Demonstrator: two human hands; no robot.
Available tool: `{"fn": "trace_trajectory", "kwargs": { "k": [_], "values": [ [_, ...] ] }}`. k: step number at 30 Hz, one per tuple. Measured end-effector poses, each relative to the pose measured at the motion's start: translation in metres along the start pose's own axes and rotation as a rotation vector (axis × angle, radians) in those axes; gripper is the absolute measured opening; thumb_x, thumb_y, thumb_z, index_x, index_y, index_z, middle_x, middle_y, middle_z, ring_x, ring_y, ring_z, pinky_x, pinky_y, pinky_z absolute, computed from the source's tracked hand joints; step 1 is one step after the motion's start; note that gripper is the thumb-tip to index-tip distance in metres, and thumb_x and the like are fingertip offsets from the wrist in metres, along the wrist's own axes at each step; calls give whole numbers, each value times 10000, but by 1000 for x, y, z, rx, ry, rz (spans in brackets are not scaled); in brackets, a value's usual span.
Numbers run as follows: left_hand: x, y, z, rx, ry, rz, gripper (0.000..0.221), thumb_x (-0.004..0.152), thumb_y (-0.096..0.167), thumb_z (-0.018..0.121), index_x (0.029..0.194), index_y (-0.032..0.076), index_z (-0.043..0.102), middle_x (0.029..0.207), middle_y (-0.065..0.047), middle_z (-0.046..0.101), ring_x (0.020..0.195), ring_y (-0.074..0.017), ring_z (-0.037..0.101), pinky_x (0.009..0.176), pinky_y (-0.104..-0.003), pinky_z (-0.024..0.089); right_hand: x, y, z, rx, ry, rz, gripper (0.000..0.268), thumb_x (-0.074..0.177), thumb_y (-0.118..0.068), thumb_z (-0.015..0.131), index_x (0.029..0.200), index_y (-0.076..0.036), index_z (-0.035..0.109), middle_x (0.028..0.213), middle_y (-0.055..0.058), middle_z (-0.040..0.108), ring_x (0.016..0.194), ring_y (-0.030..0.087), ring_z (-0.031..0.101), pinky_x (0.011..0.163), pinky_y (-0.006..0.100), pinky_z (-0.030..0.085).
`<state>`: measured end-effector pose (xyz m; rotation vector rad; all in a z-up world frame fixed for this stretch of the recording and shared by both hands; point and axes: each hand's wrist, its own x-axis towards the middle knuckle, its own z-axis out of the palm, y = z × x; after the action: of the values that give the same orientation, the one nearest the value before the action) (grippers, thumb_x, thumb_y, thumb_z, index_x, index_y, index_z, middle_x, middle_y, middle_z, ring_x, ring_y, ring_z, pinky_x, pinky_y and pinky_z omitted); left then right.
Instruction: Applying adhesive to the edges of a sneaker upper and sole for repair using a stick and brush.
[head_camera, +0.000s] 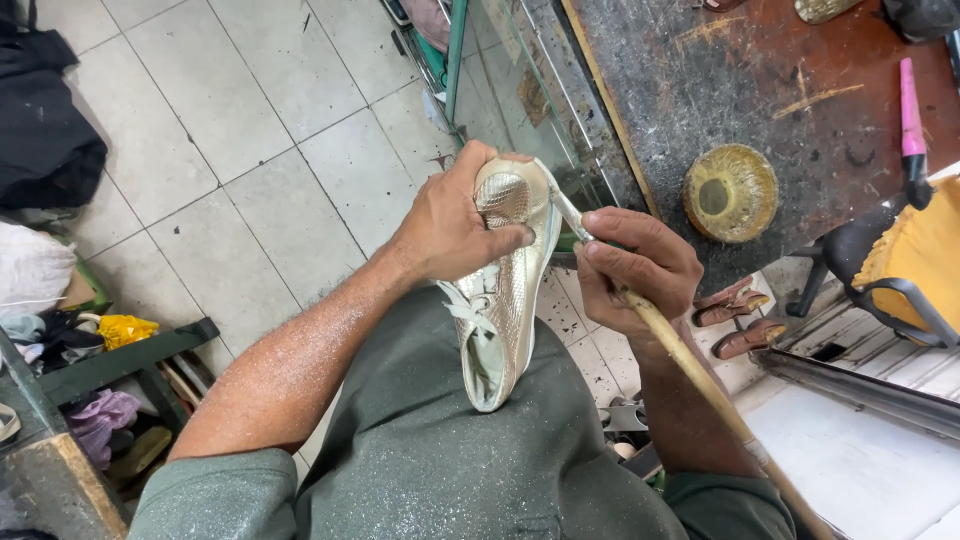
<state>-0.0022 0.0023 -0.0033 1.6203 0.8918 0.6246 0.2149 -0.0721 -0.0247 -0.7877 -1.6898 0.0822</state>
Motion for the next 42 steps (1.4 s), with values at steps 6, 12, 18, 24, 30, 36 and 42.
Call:
{"fn": "trace_trajectory", "kwargs": {
  "k": [6,12,18,24,30,36,42],
  "values": [
    [0,-1,1,-24,-11,42,535,759,64,814,1165,-7,473,1336,-294,633,1219,-546,598,1004,-649,529,7,11,-5,76,-13,-19,124,806,143,773,818,20,788,871,282,750,740,436,745,549,442,604],
    [-2,-9,1,-27,-35,65,581,765,82,838,1192,-9,455,1362,-290,615,1241,-547,580,1020,-646,531,15,18,-8,108,-73,-47,125,829,130,754,796,14,784,869,291,756,704,430,738,539,455,589],
    [-1,-15,2,-53,-56,70,575,761,86,845,1178,14,457,1364,-286,619,1229,-543,593,1014,-645,529,14,38,-18,212,-108,-20,90,843,91,788,798,14,779,894,285,764,772,409,759,614,424,595],
    [-1,-16,2,-40,-79,45,567,769,72,839,1173,16,446,1356,-290,622,1202,-544,615,966,-635,552,20,56,-24,287,-225,41,115,836,132,758,824,18,776,902,273,759,766,350,750,659,375,603],
    [2,-21,10,2,-68,4,573,753,96,835,1177,50,452,1306,-235,667,1134,-521,662,881,-613,583,69,30,-25,323,-403,259,113,851,165,758,876,54,755,858,239,731,618,235,663,568,356,508],
    [-3,-9,7,178,-22,-100,534,795,146,785,1202,71,447,1051,-212,727,982,-485,715,828,-631,548,33,17,-29,145,-427,421,162,804,100,873,814,-10,755,838,197,741,726,316,748,556,373,519],
    [9,0,19,369,-37,-315,543,825,254,818,1176,141,419,965,-90,757,749,-262,743,602,-415,610,29,-2,-23,-13,-558,469,131,833,82,778,799,-2,684,785,119,699,711,201,698,633,317,525]
  ]
}}
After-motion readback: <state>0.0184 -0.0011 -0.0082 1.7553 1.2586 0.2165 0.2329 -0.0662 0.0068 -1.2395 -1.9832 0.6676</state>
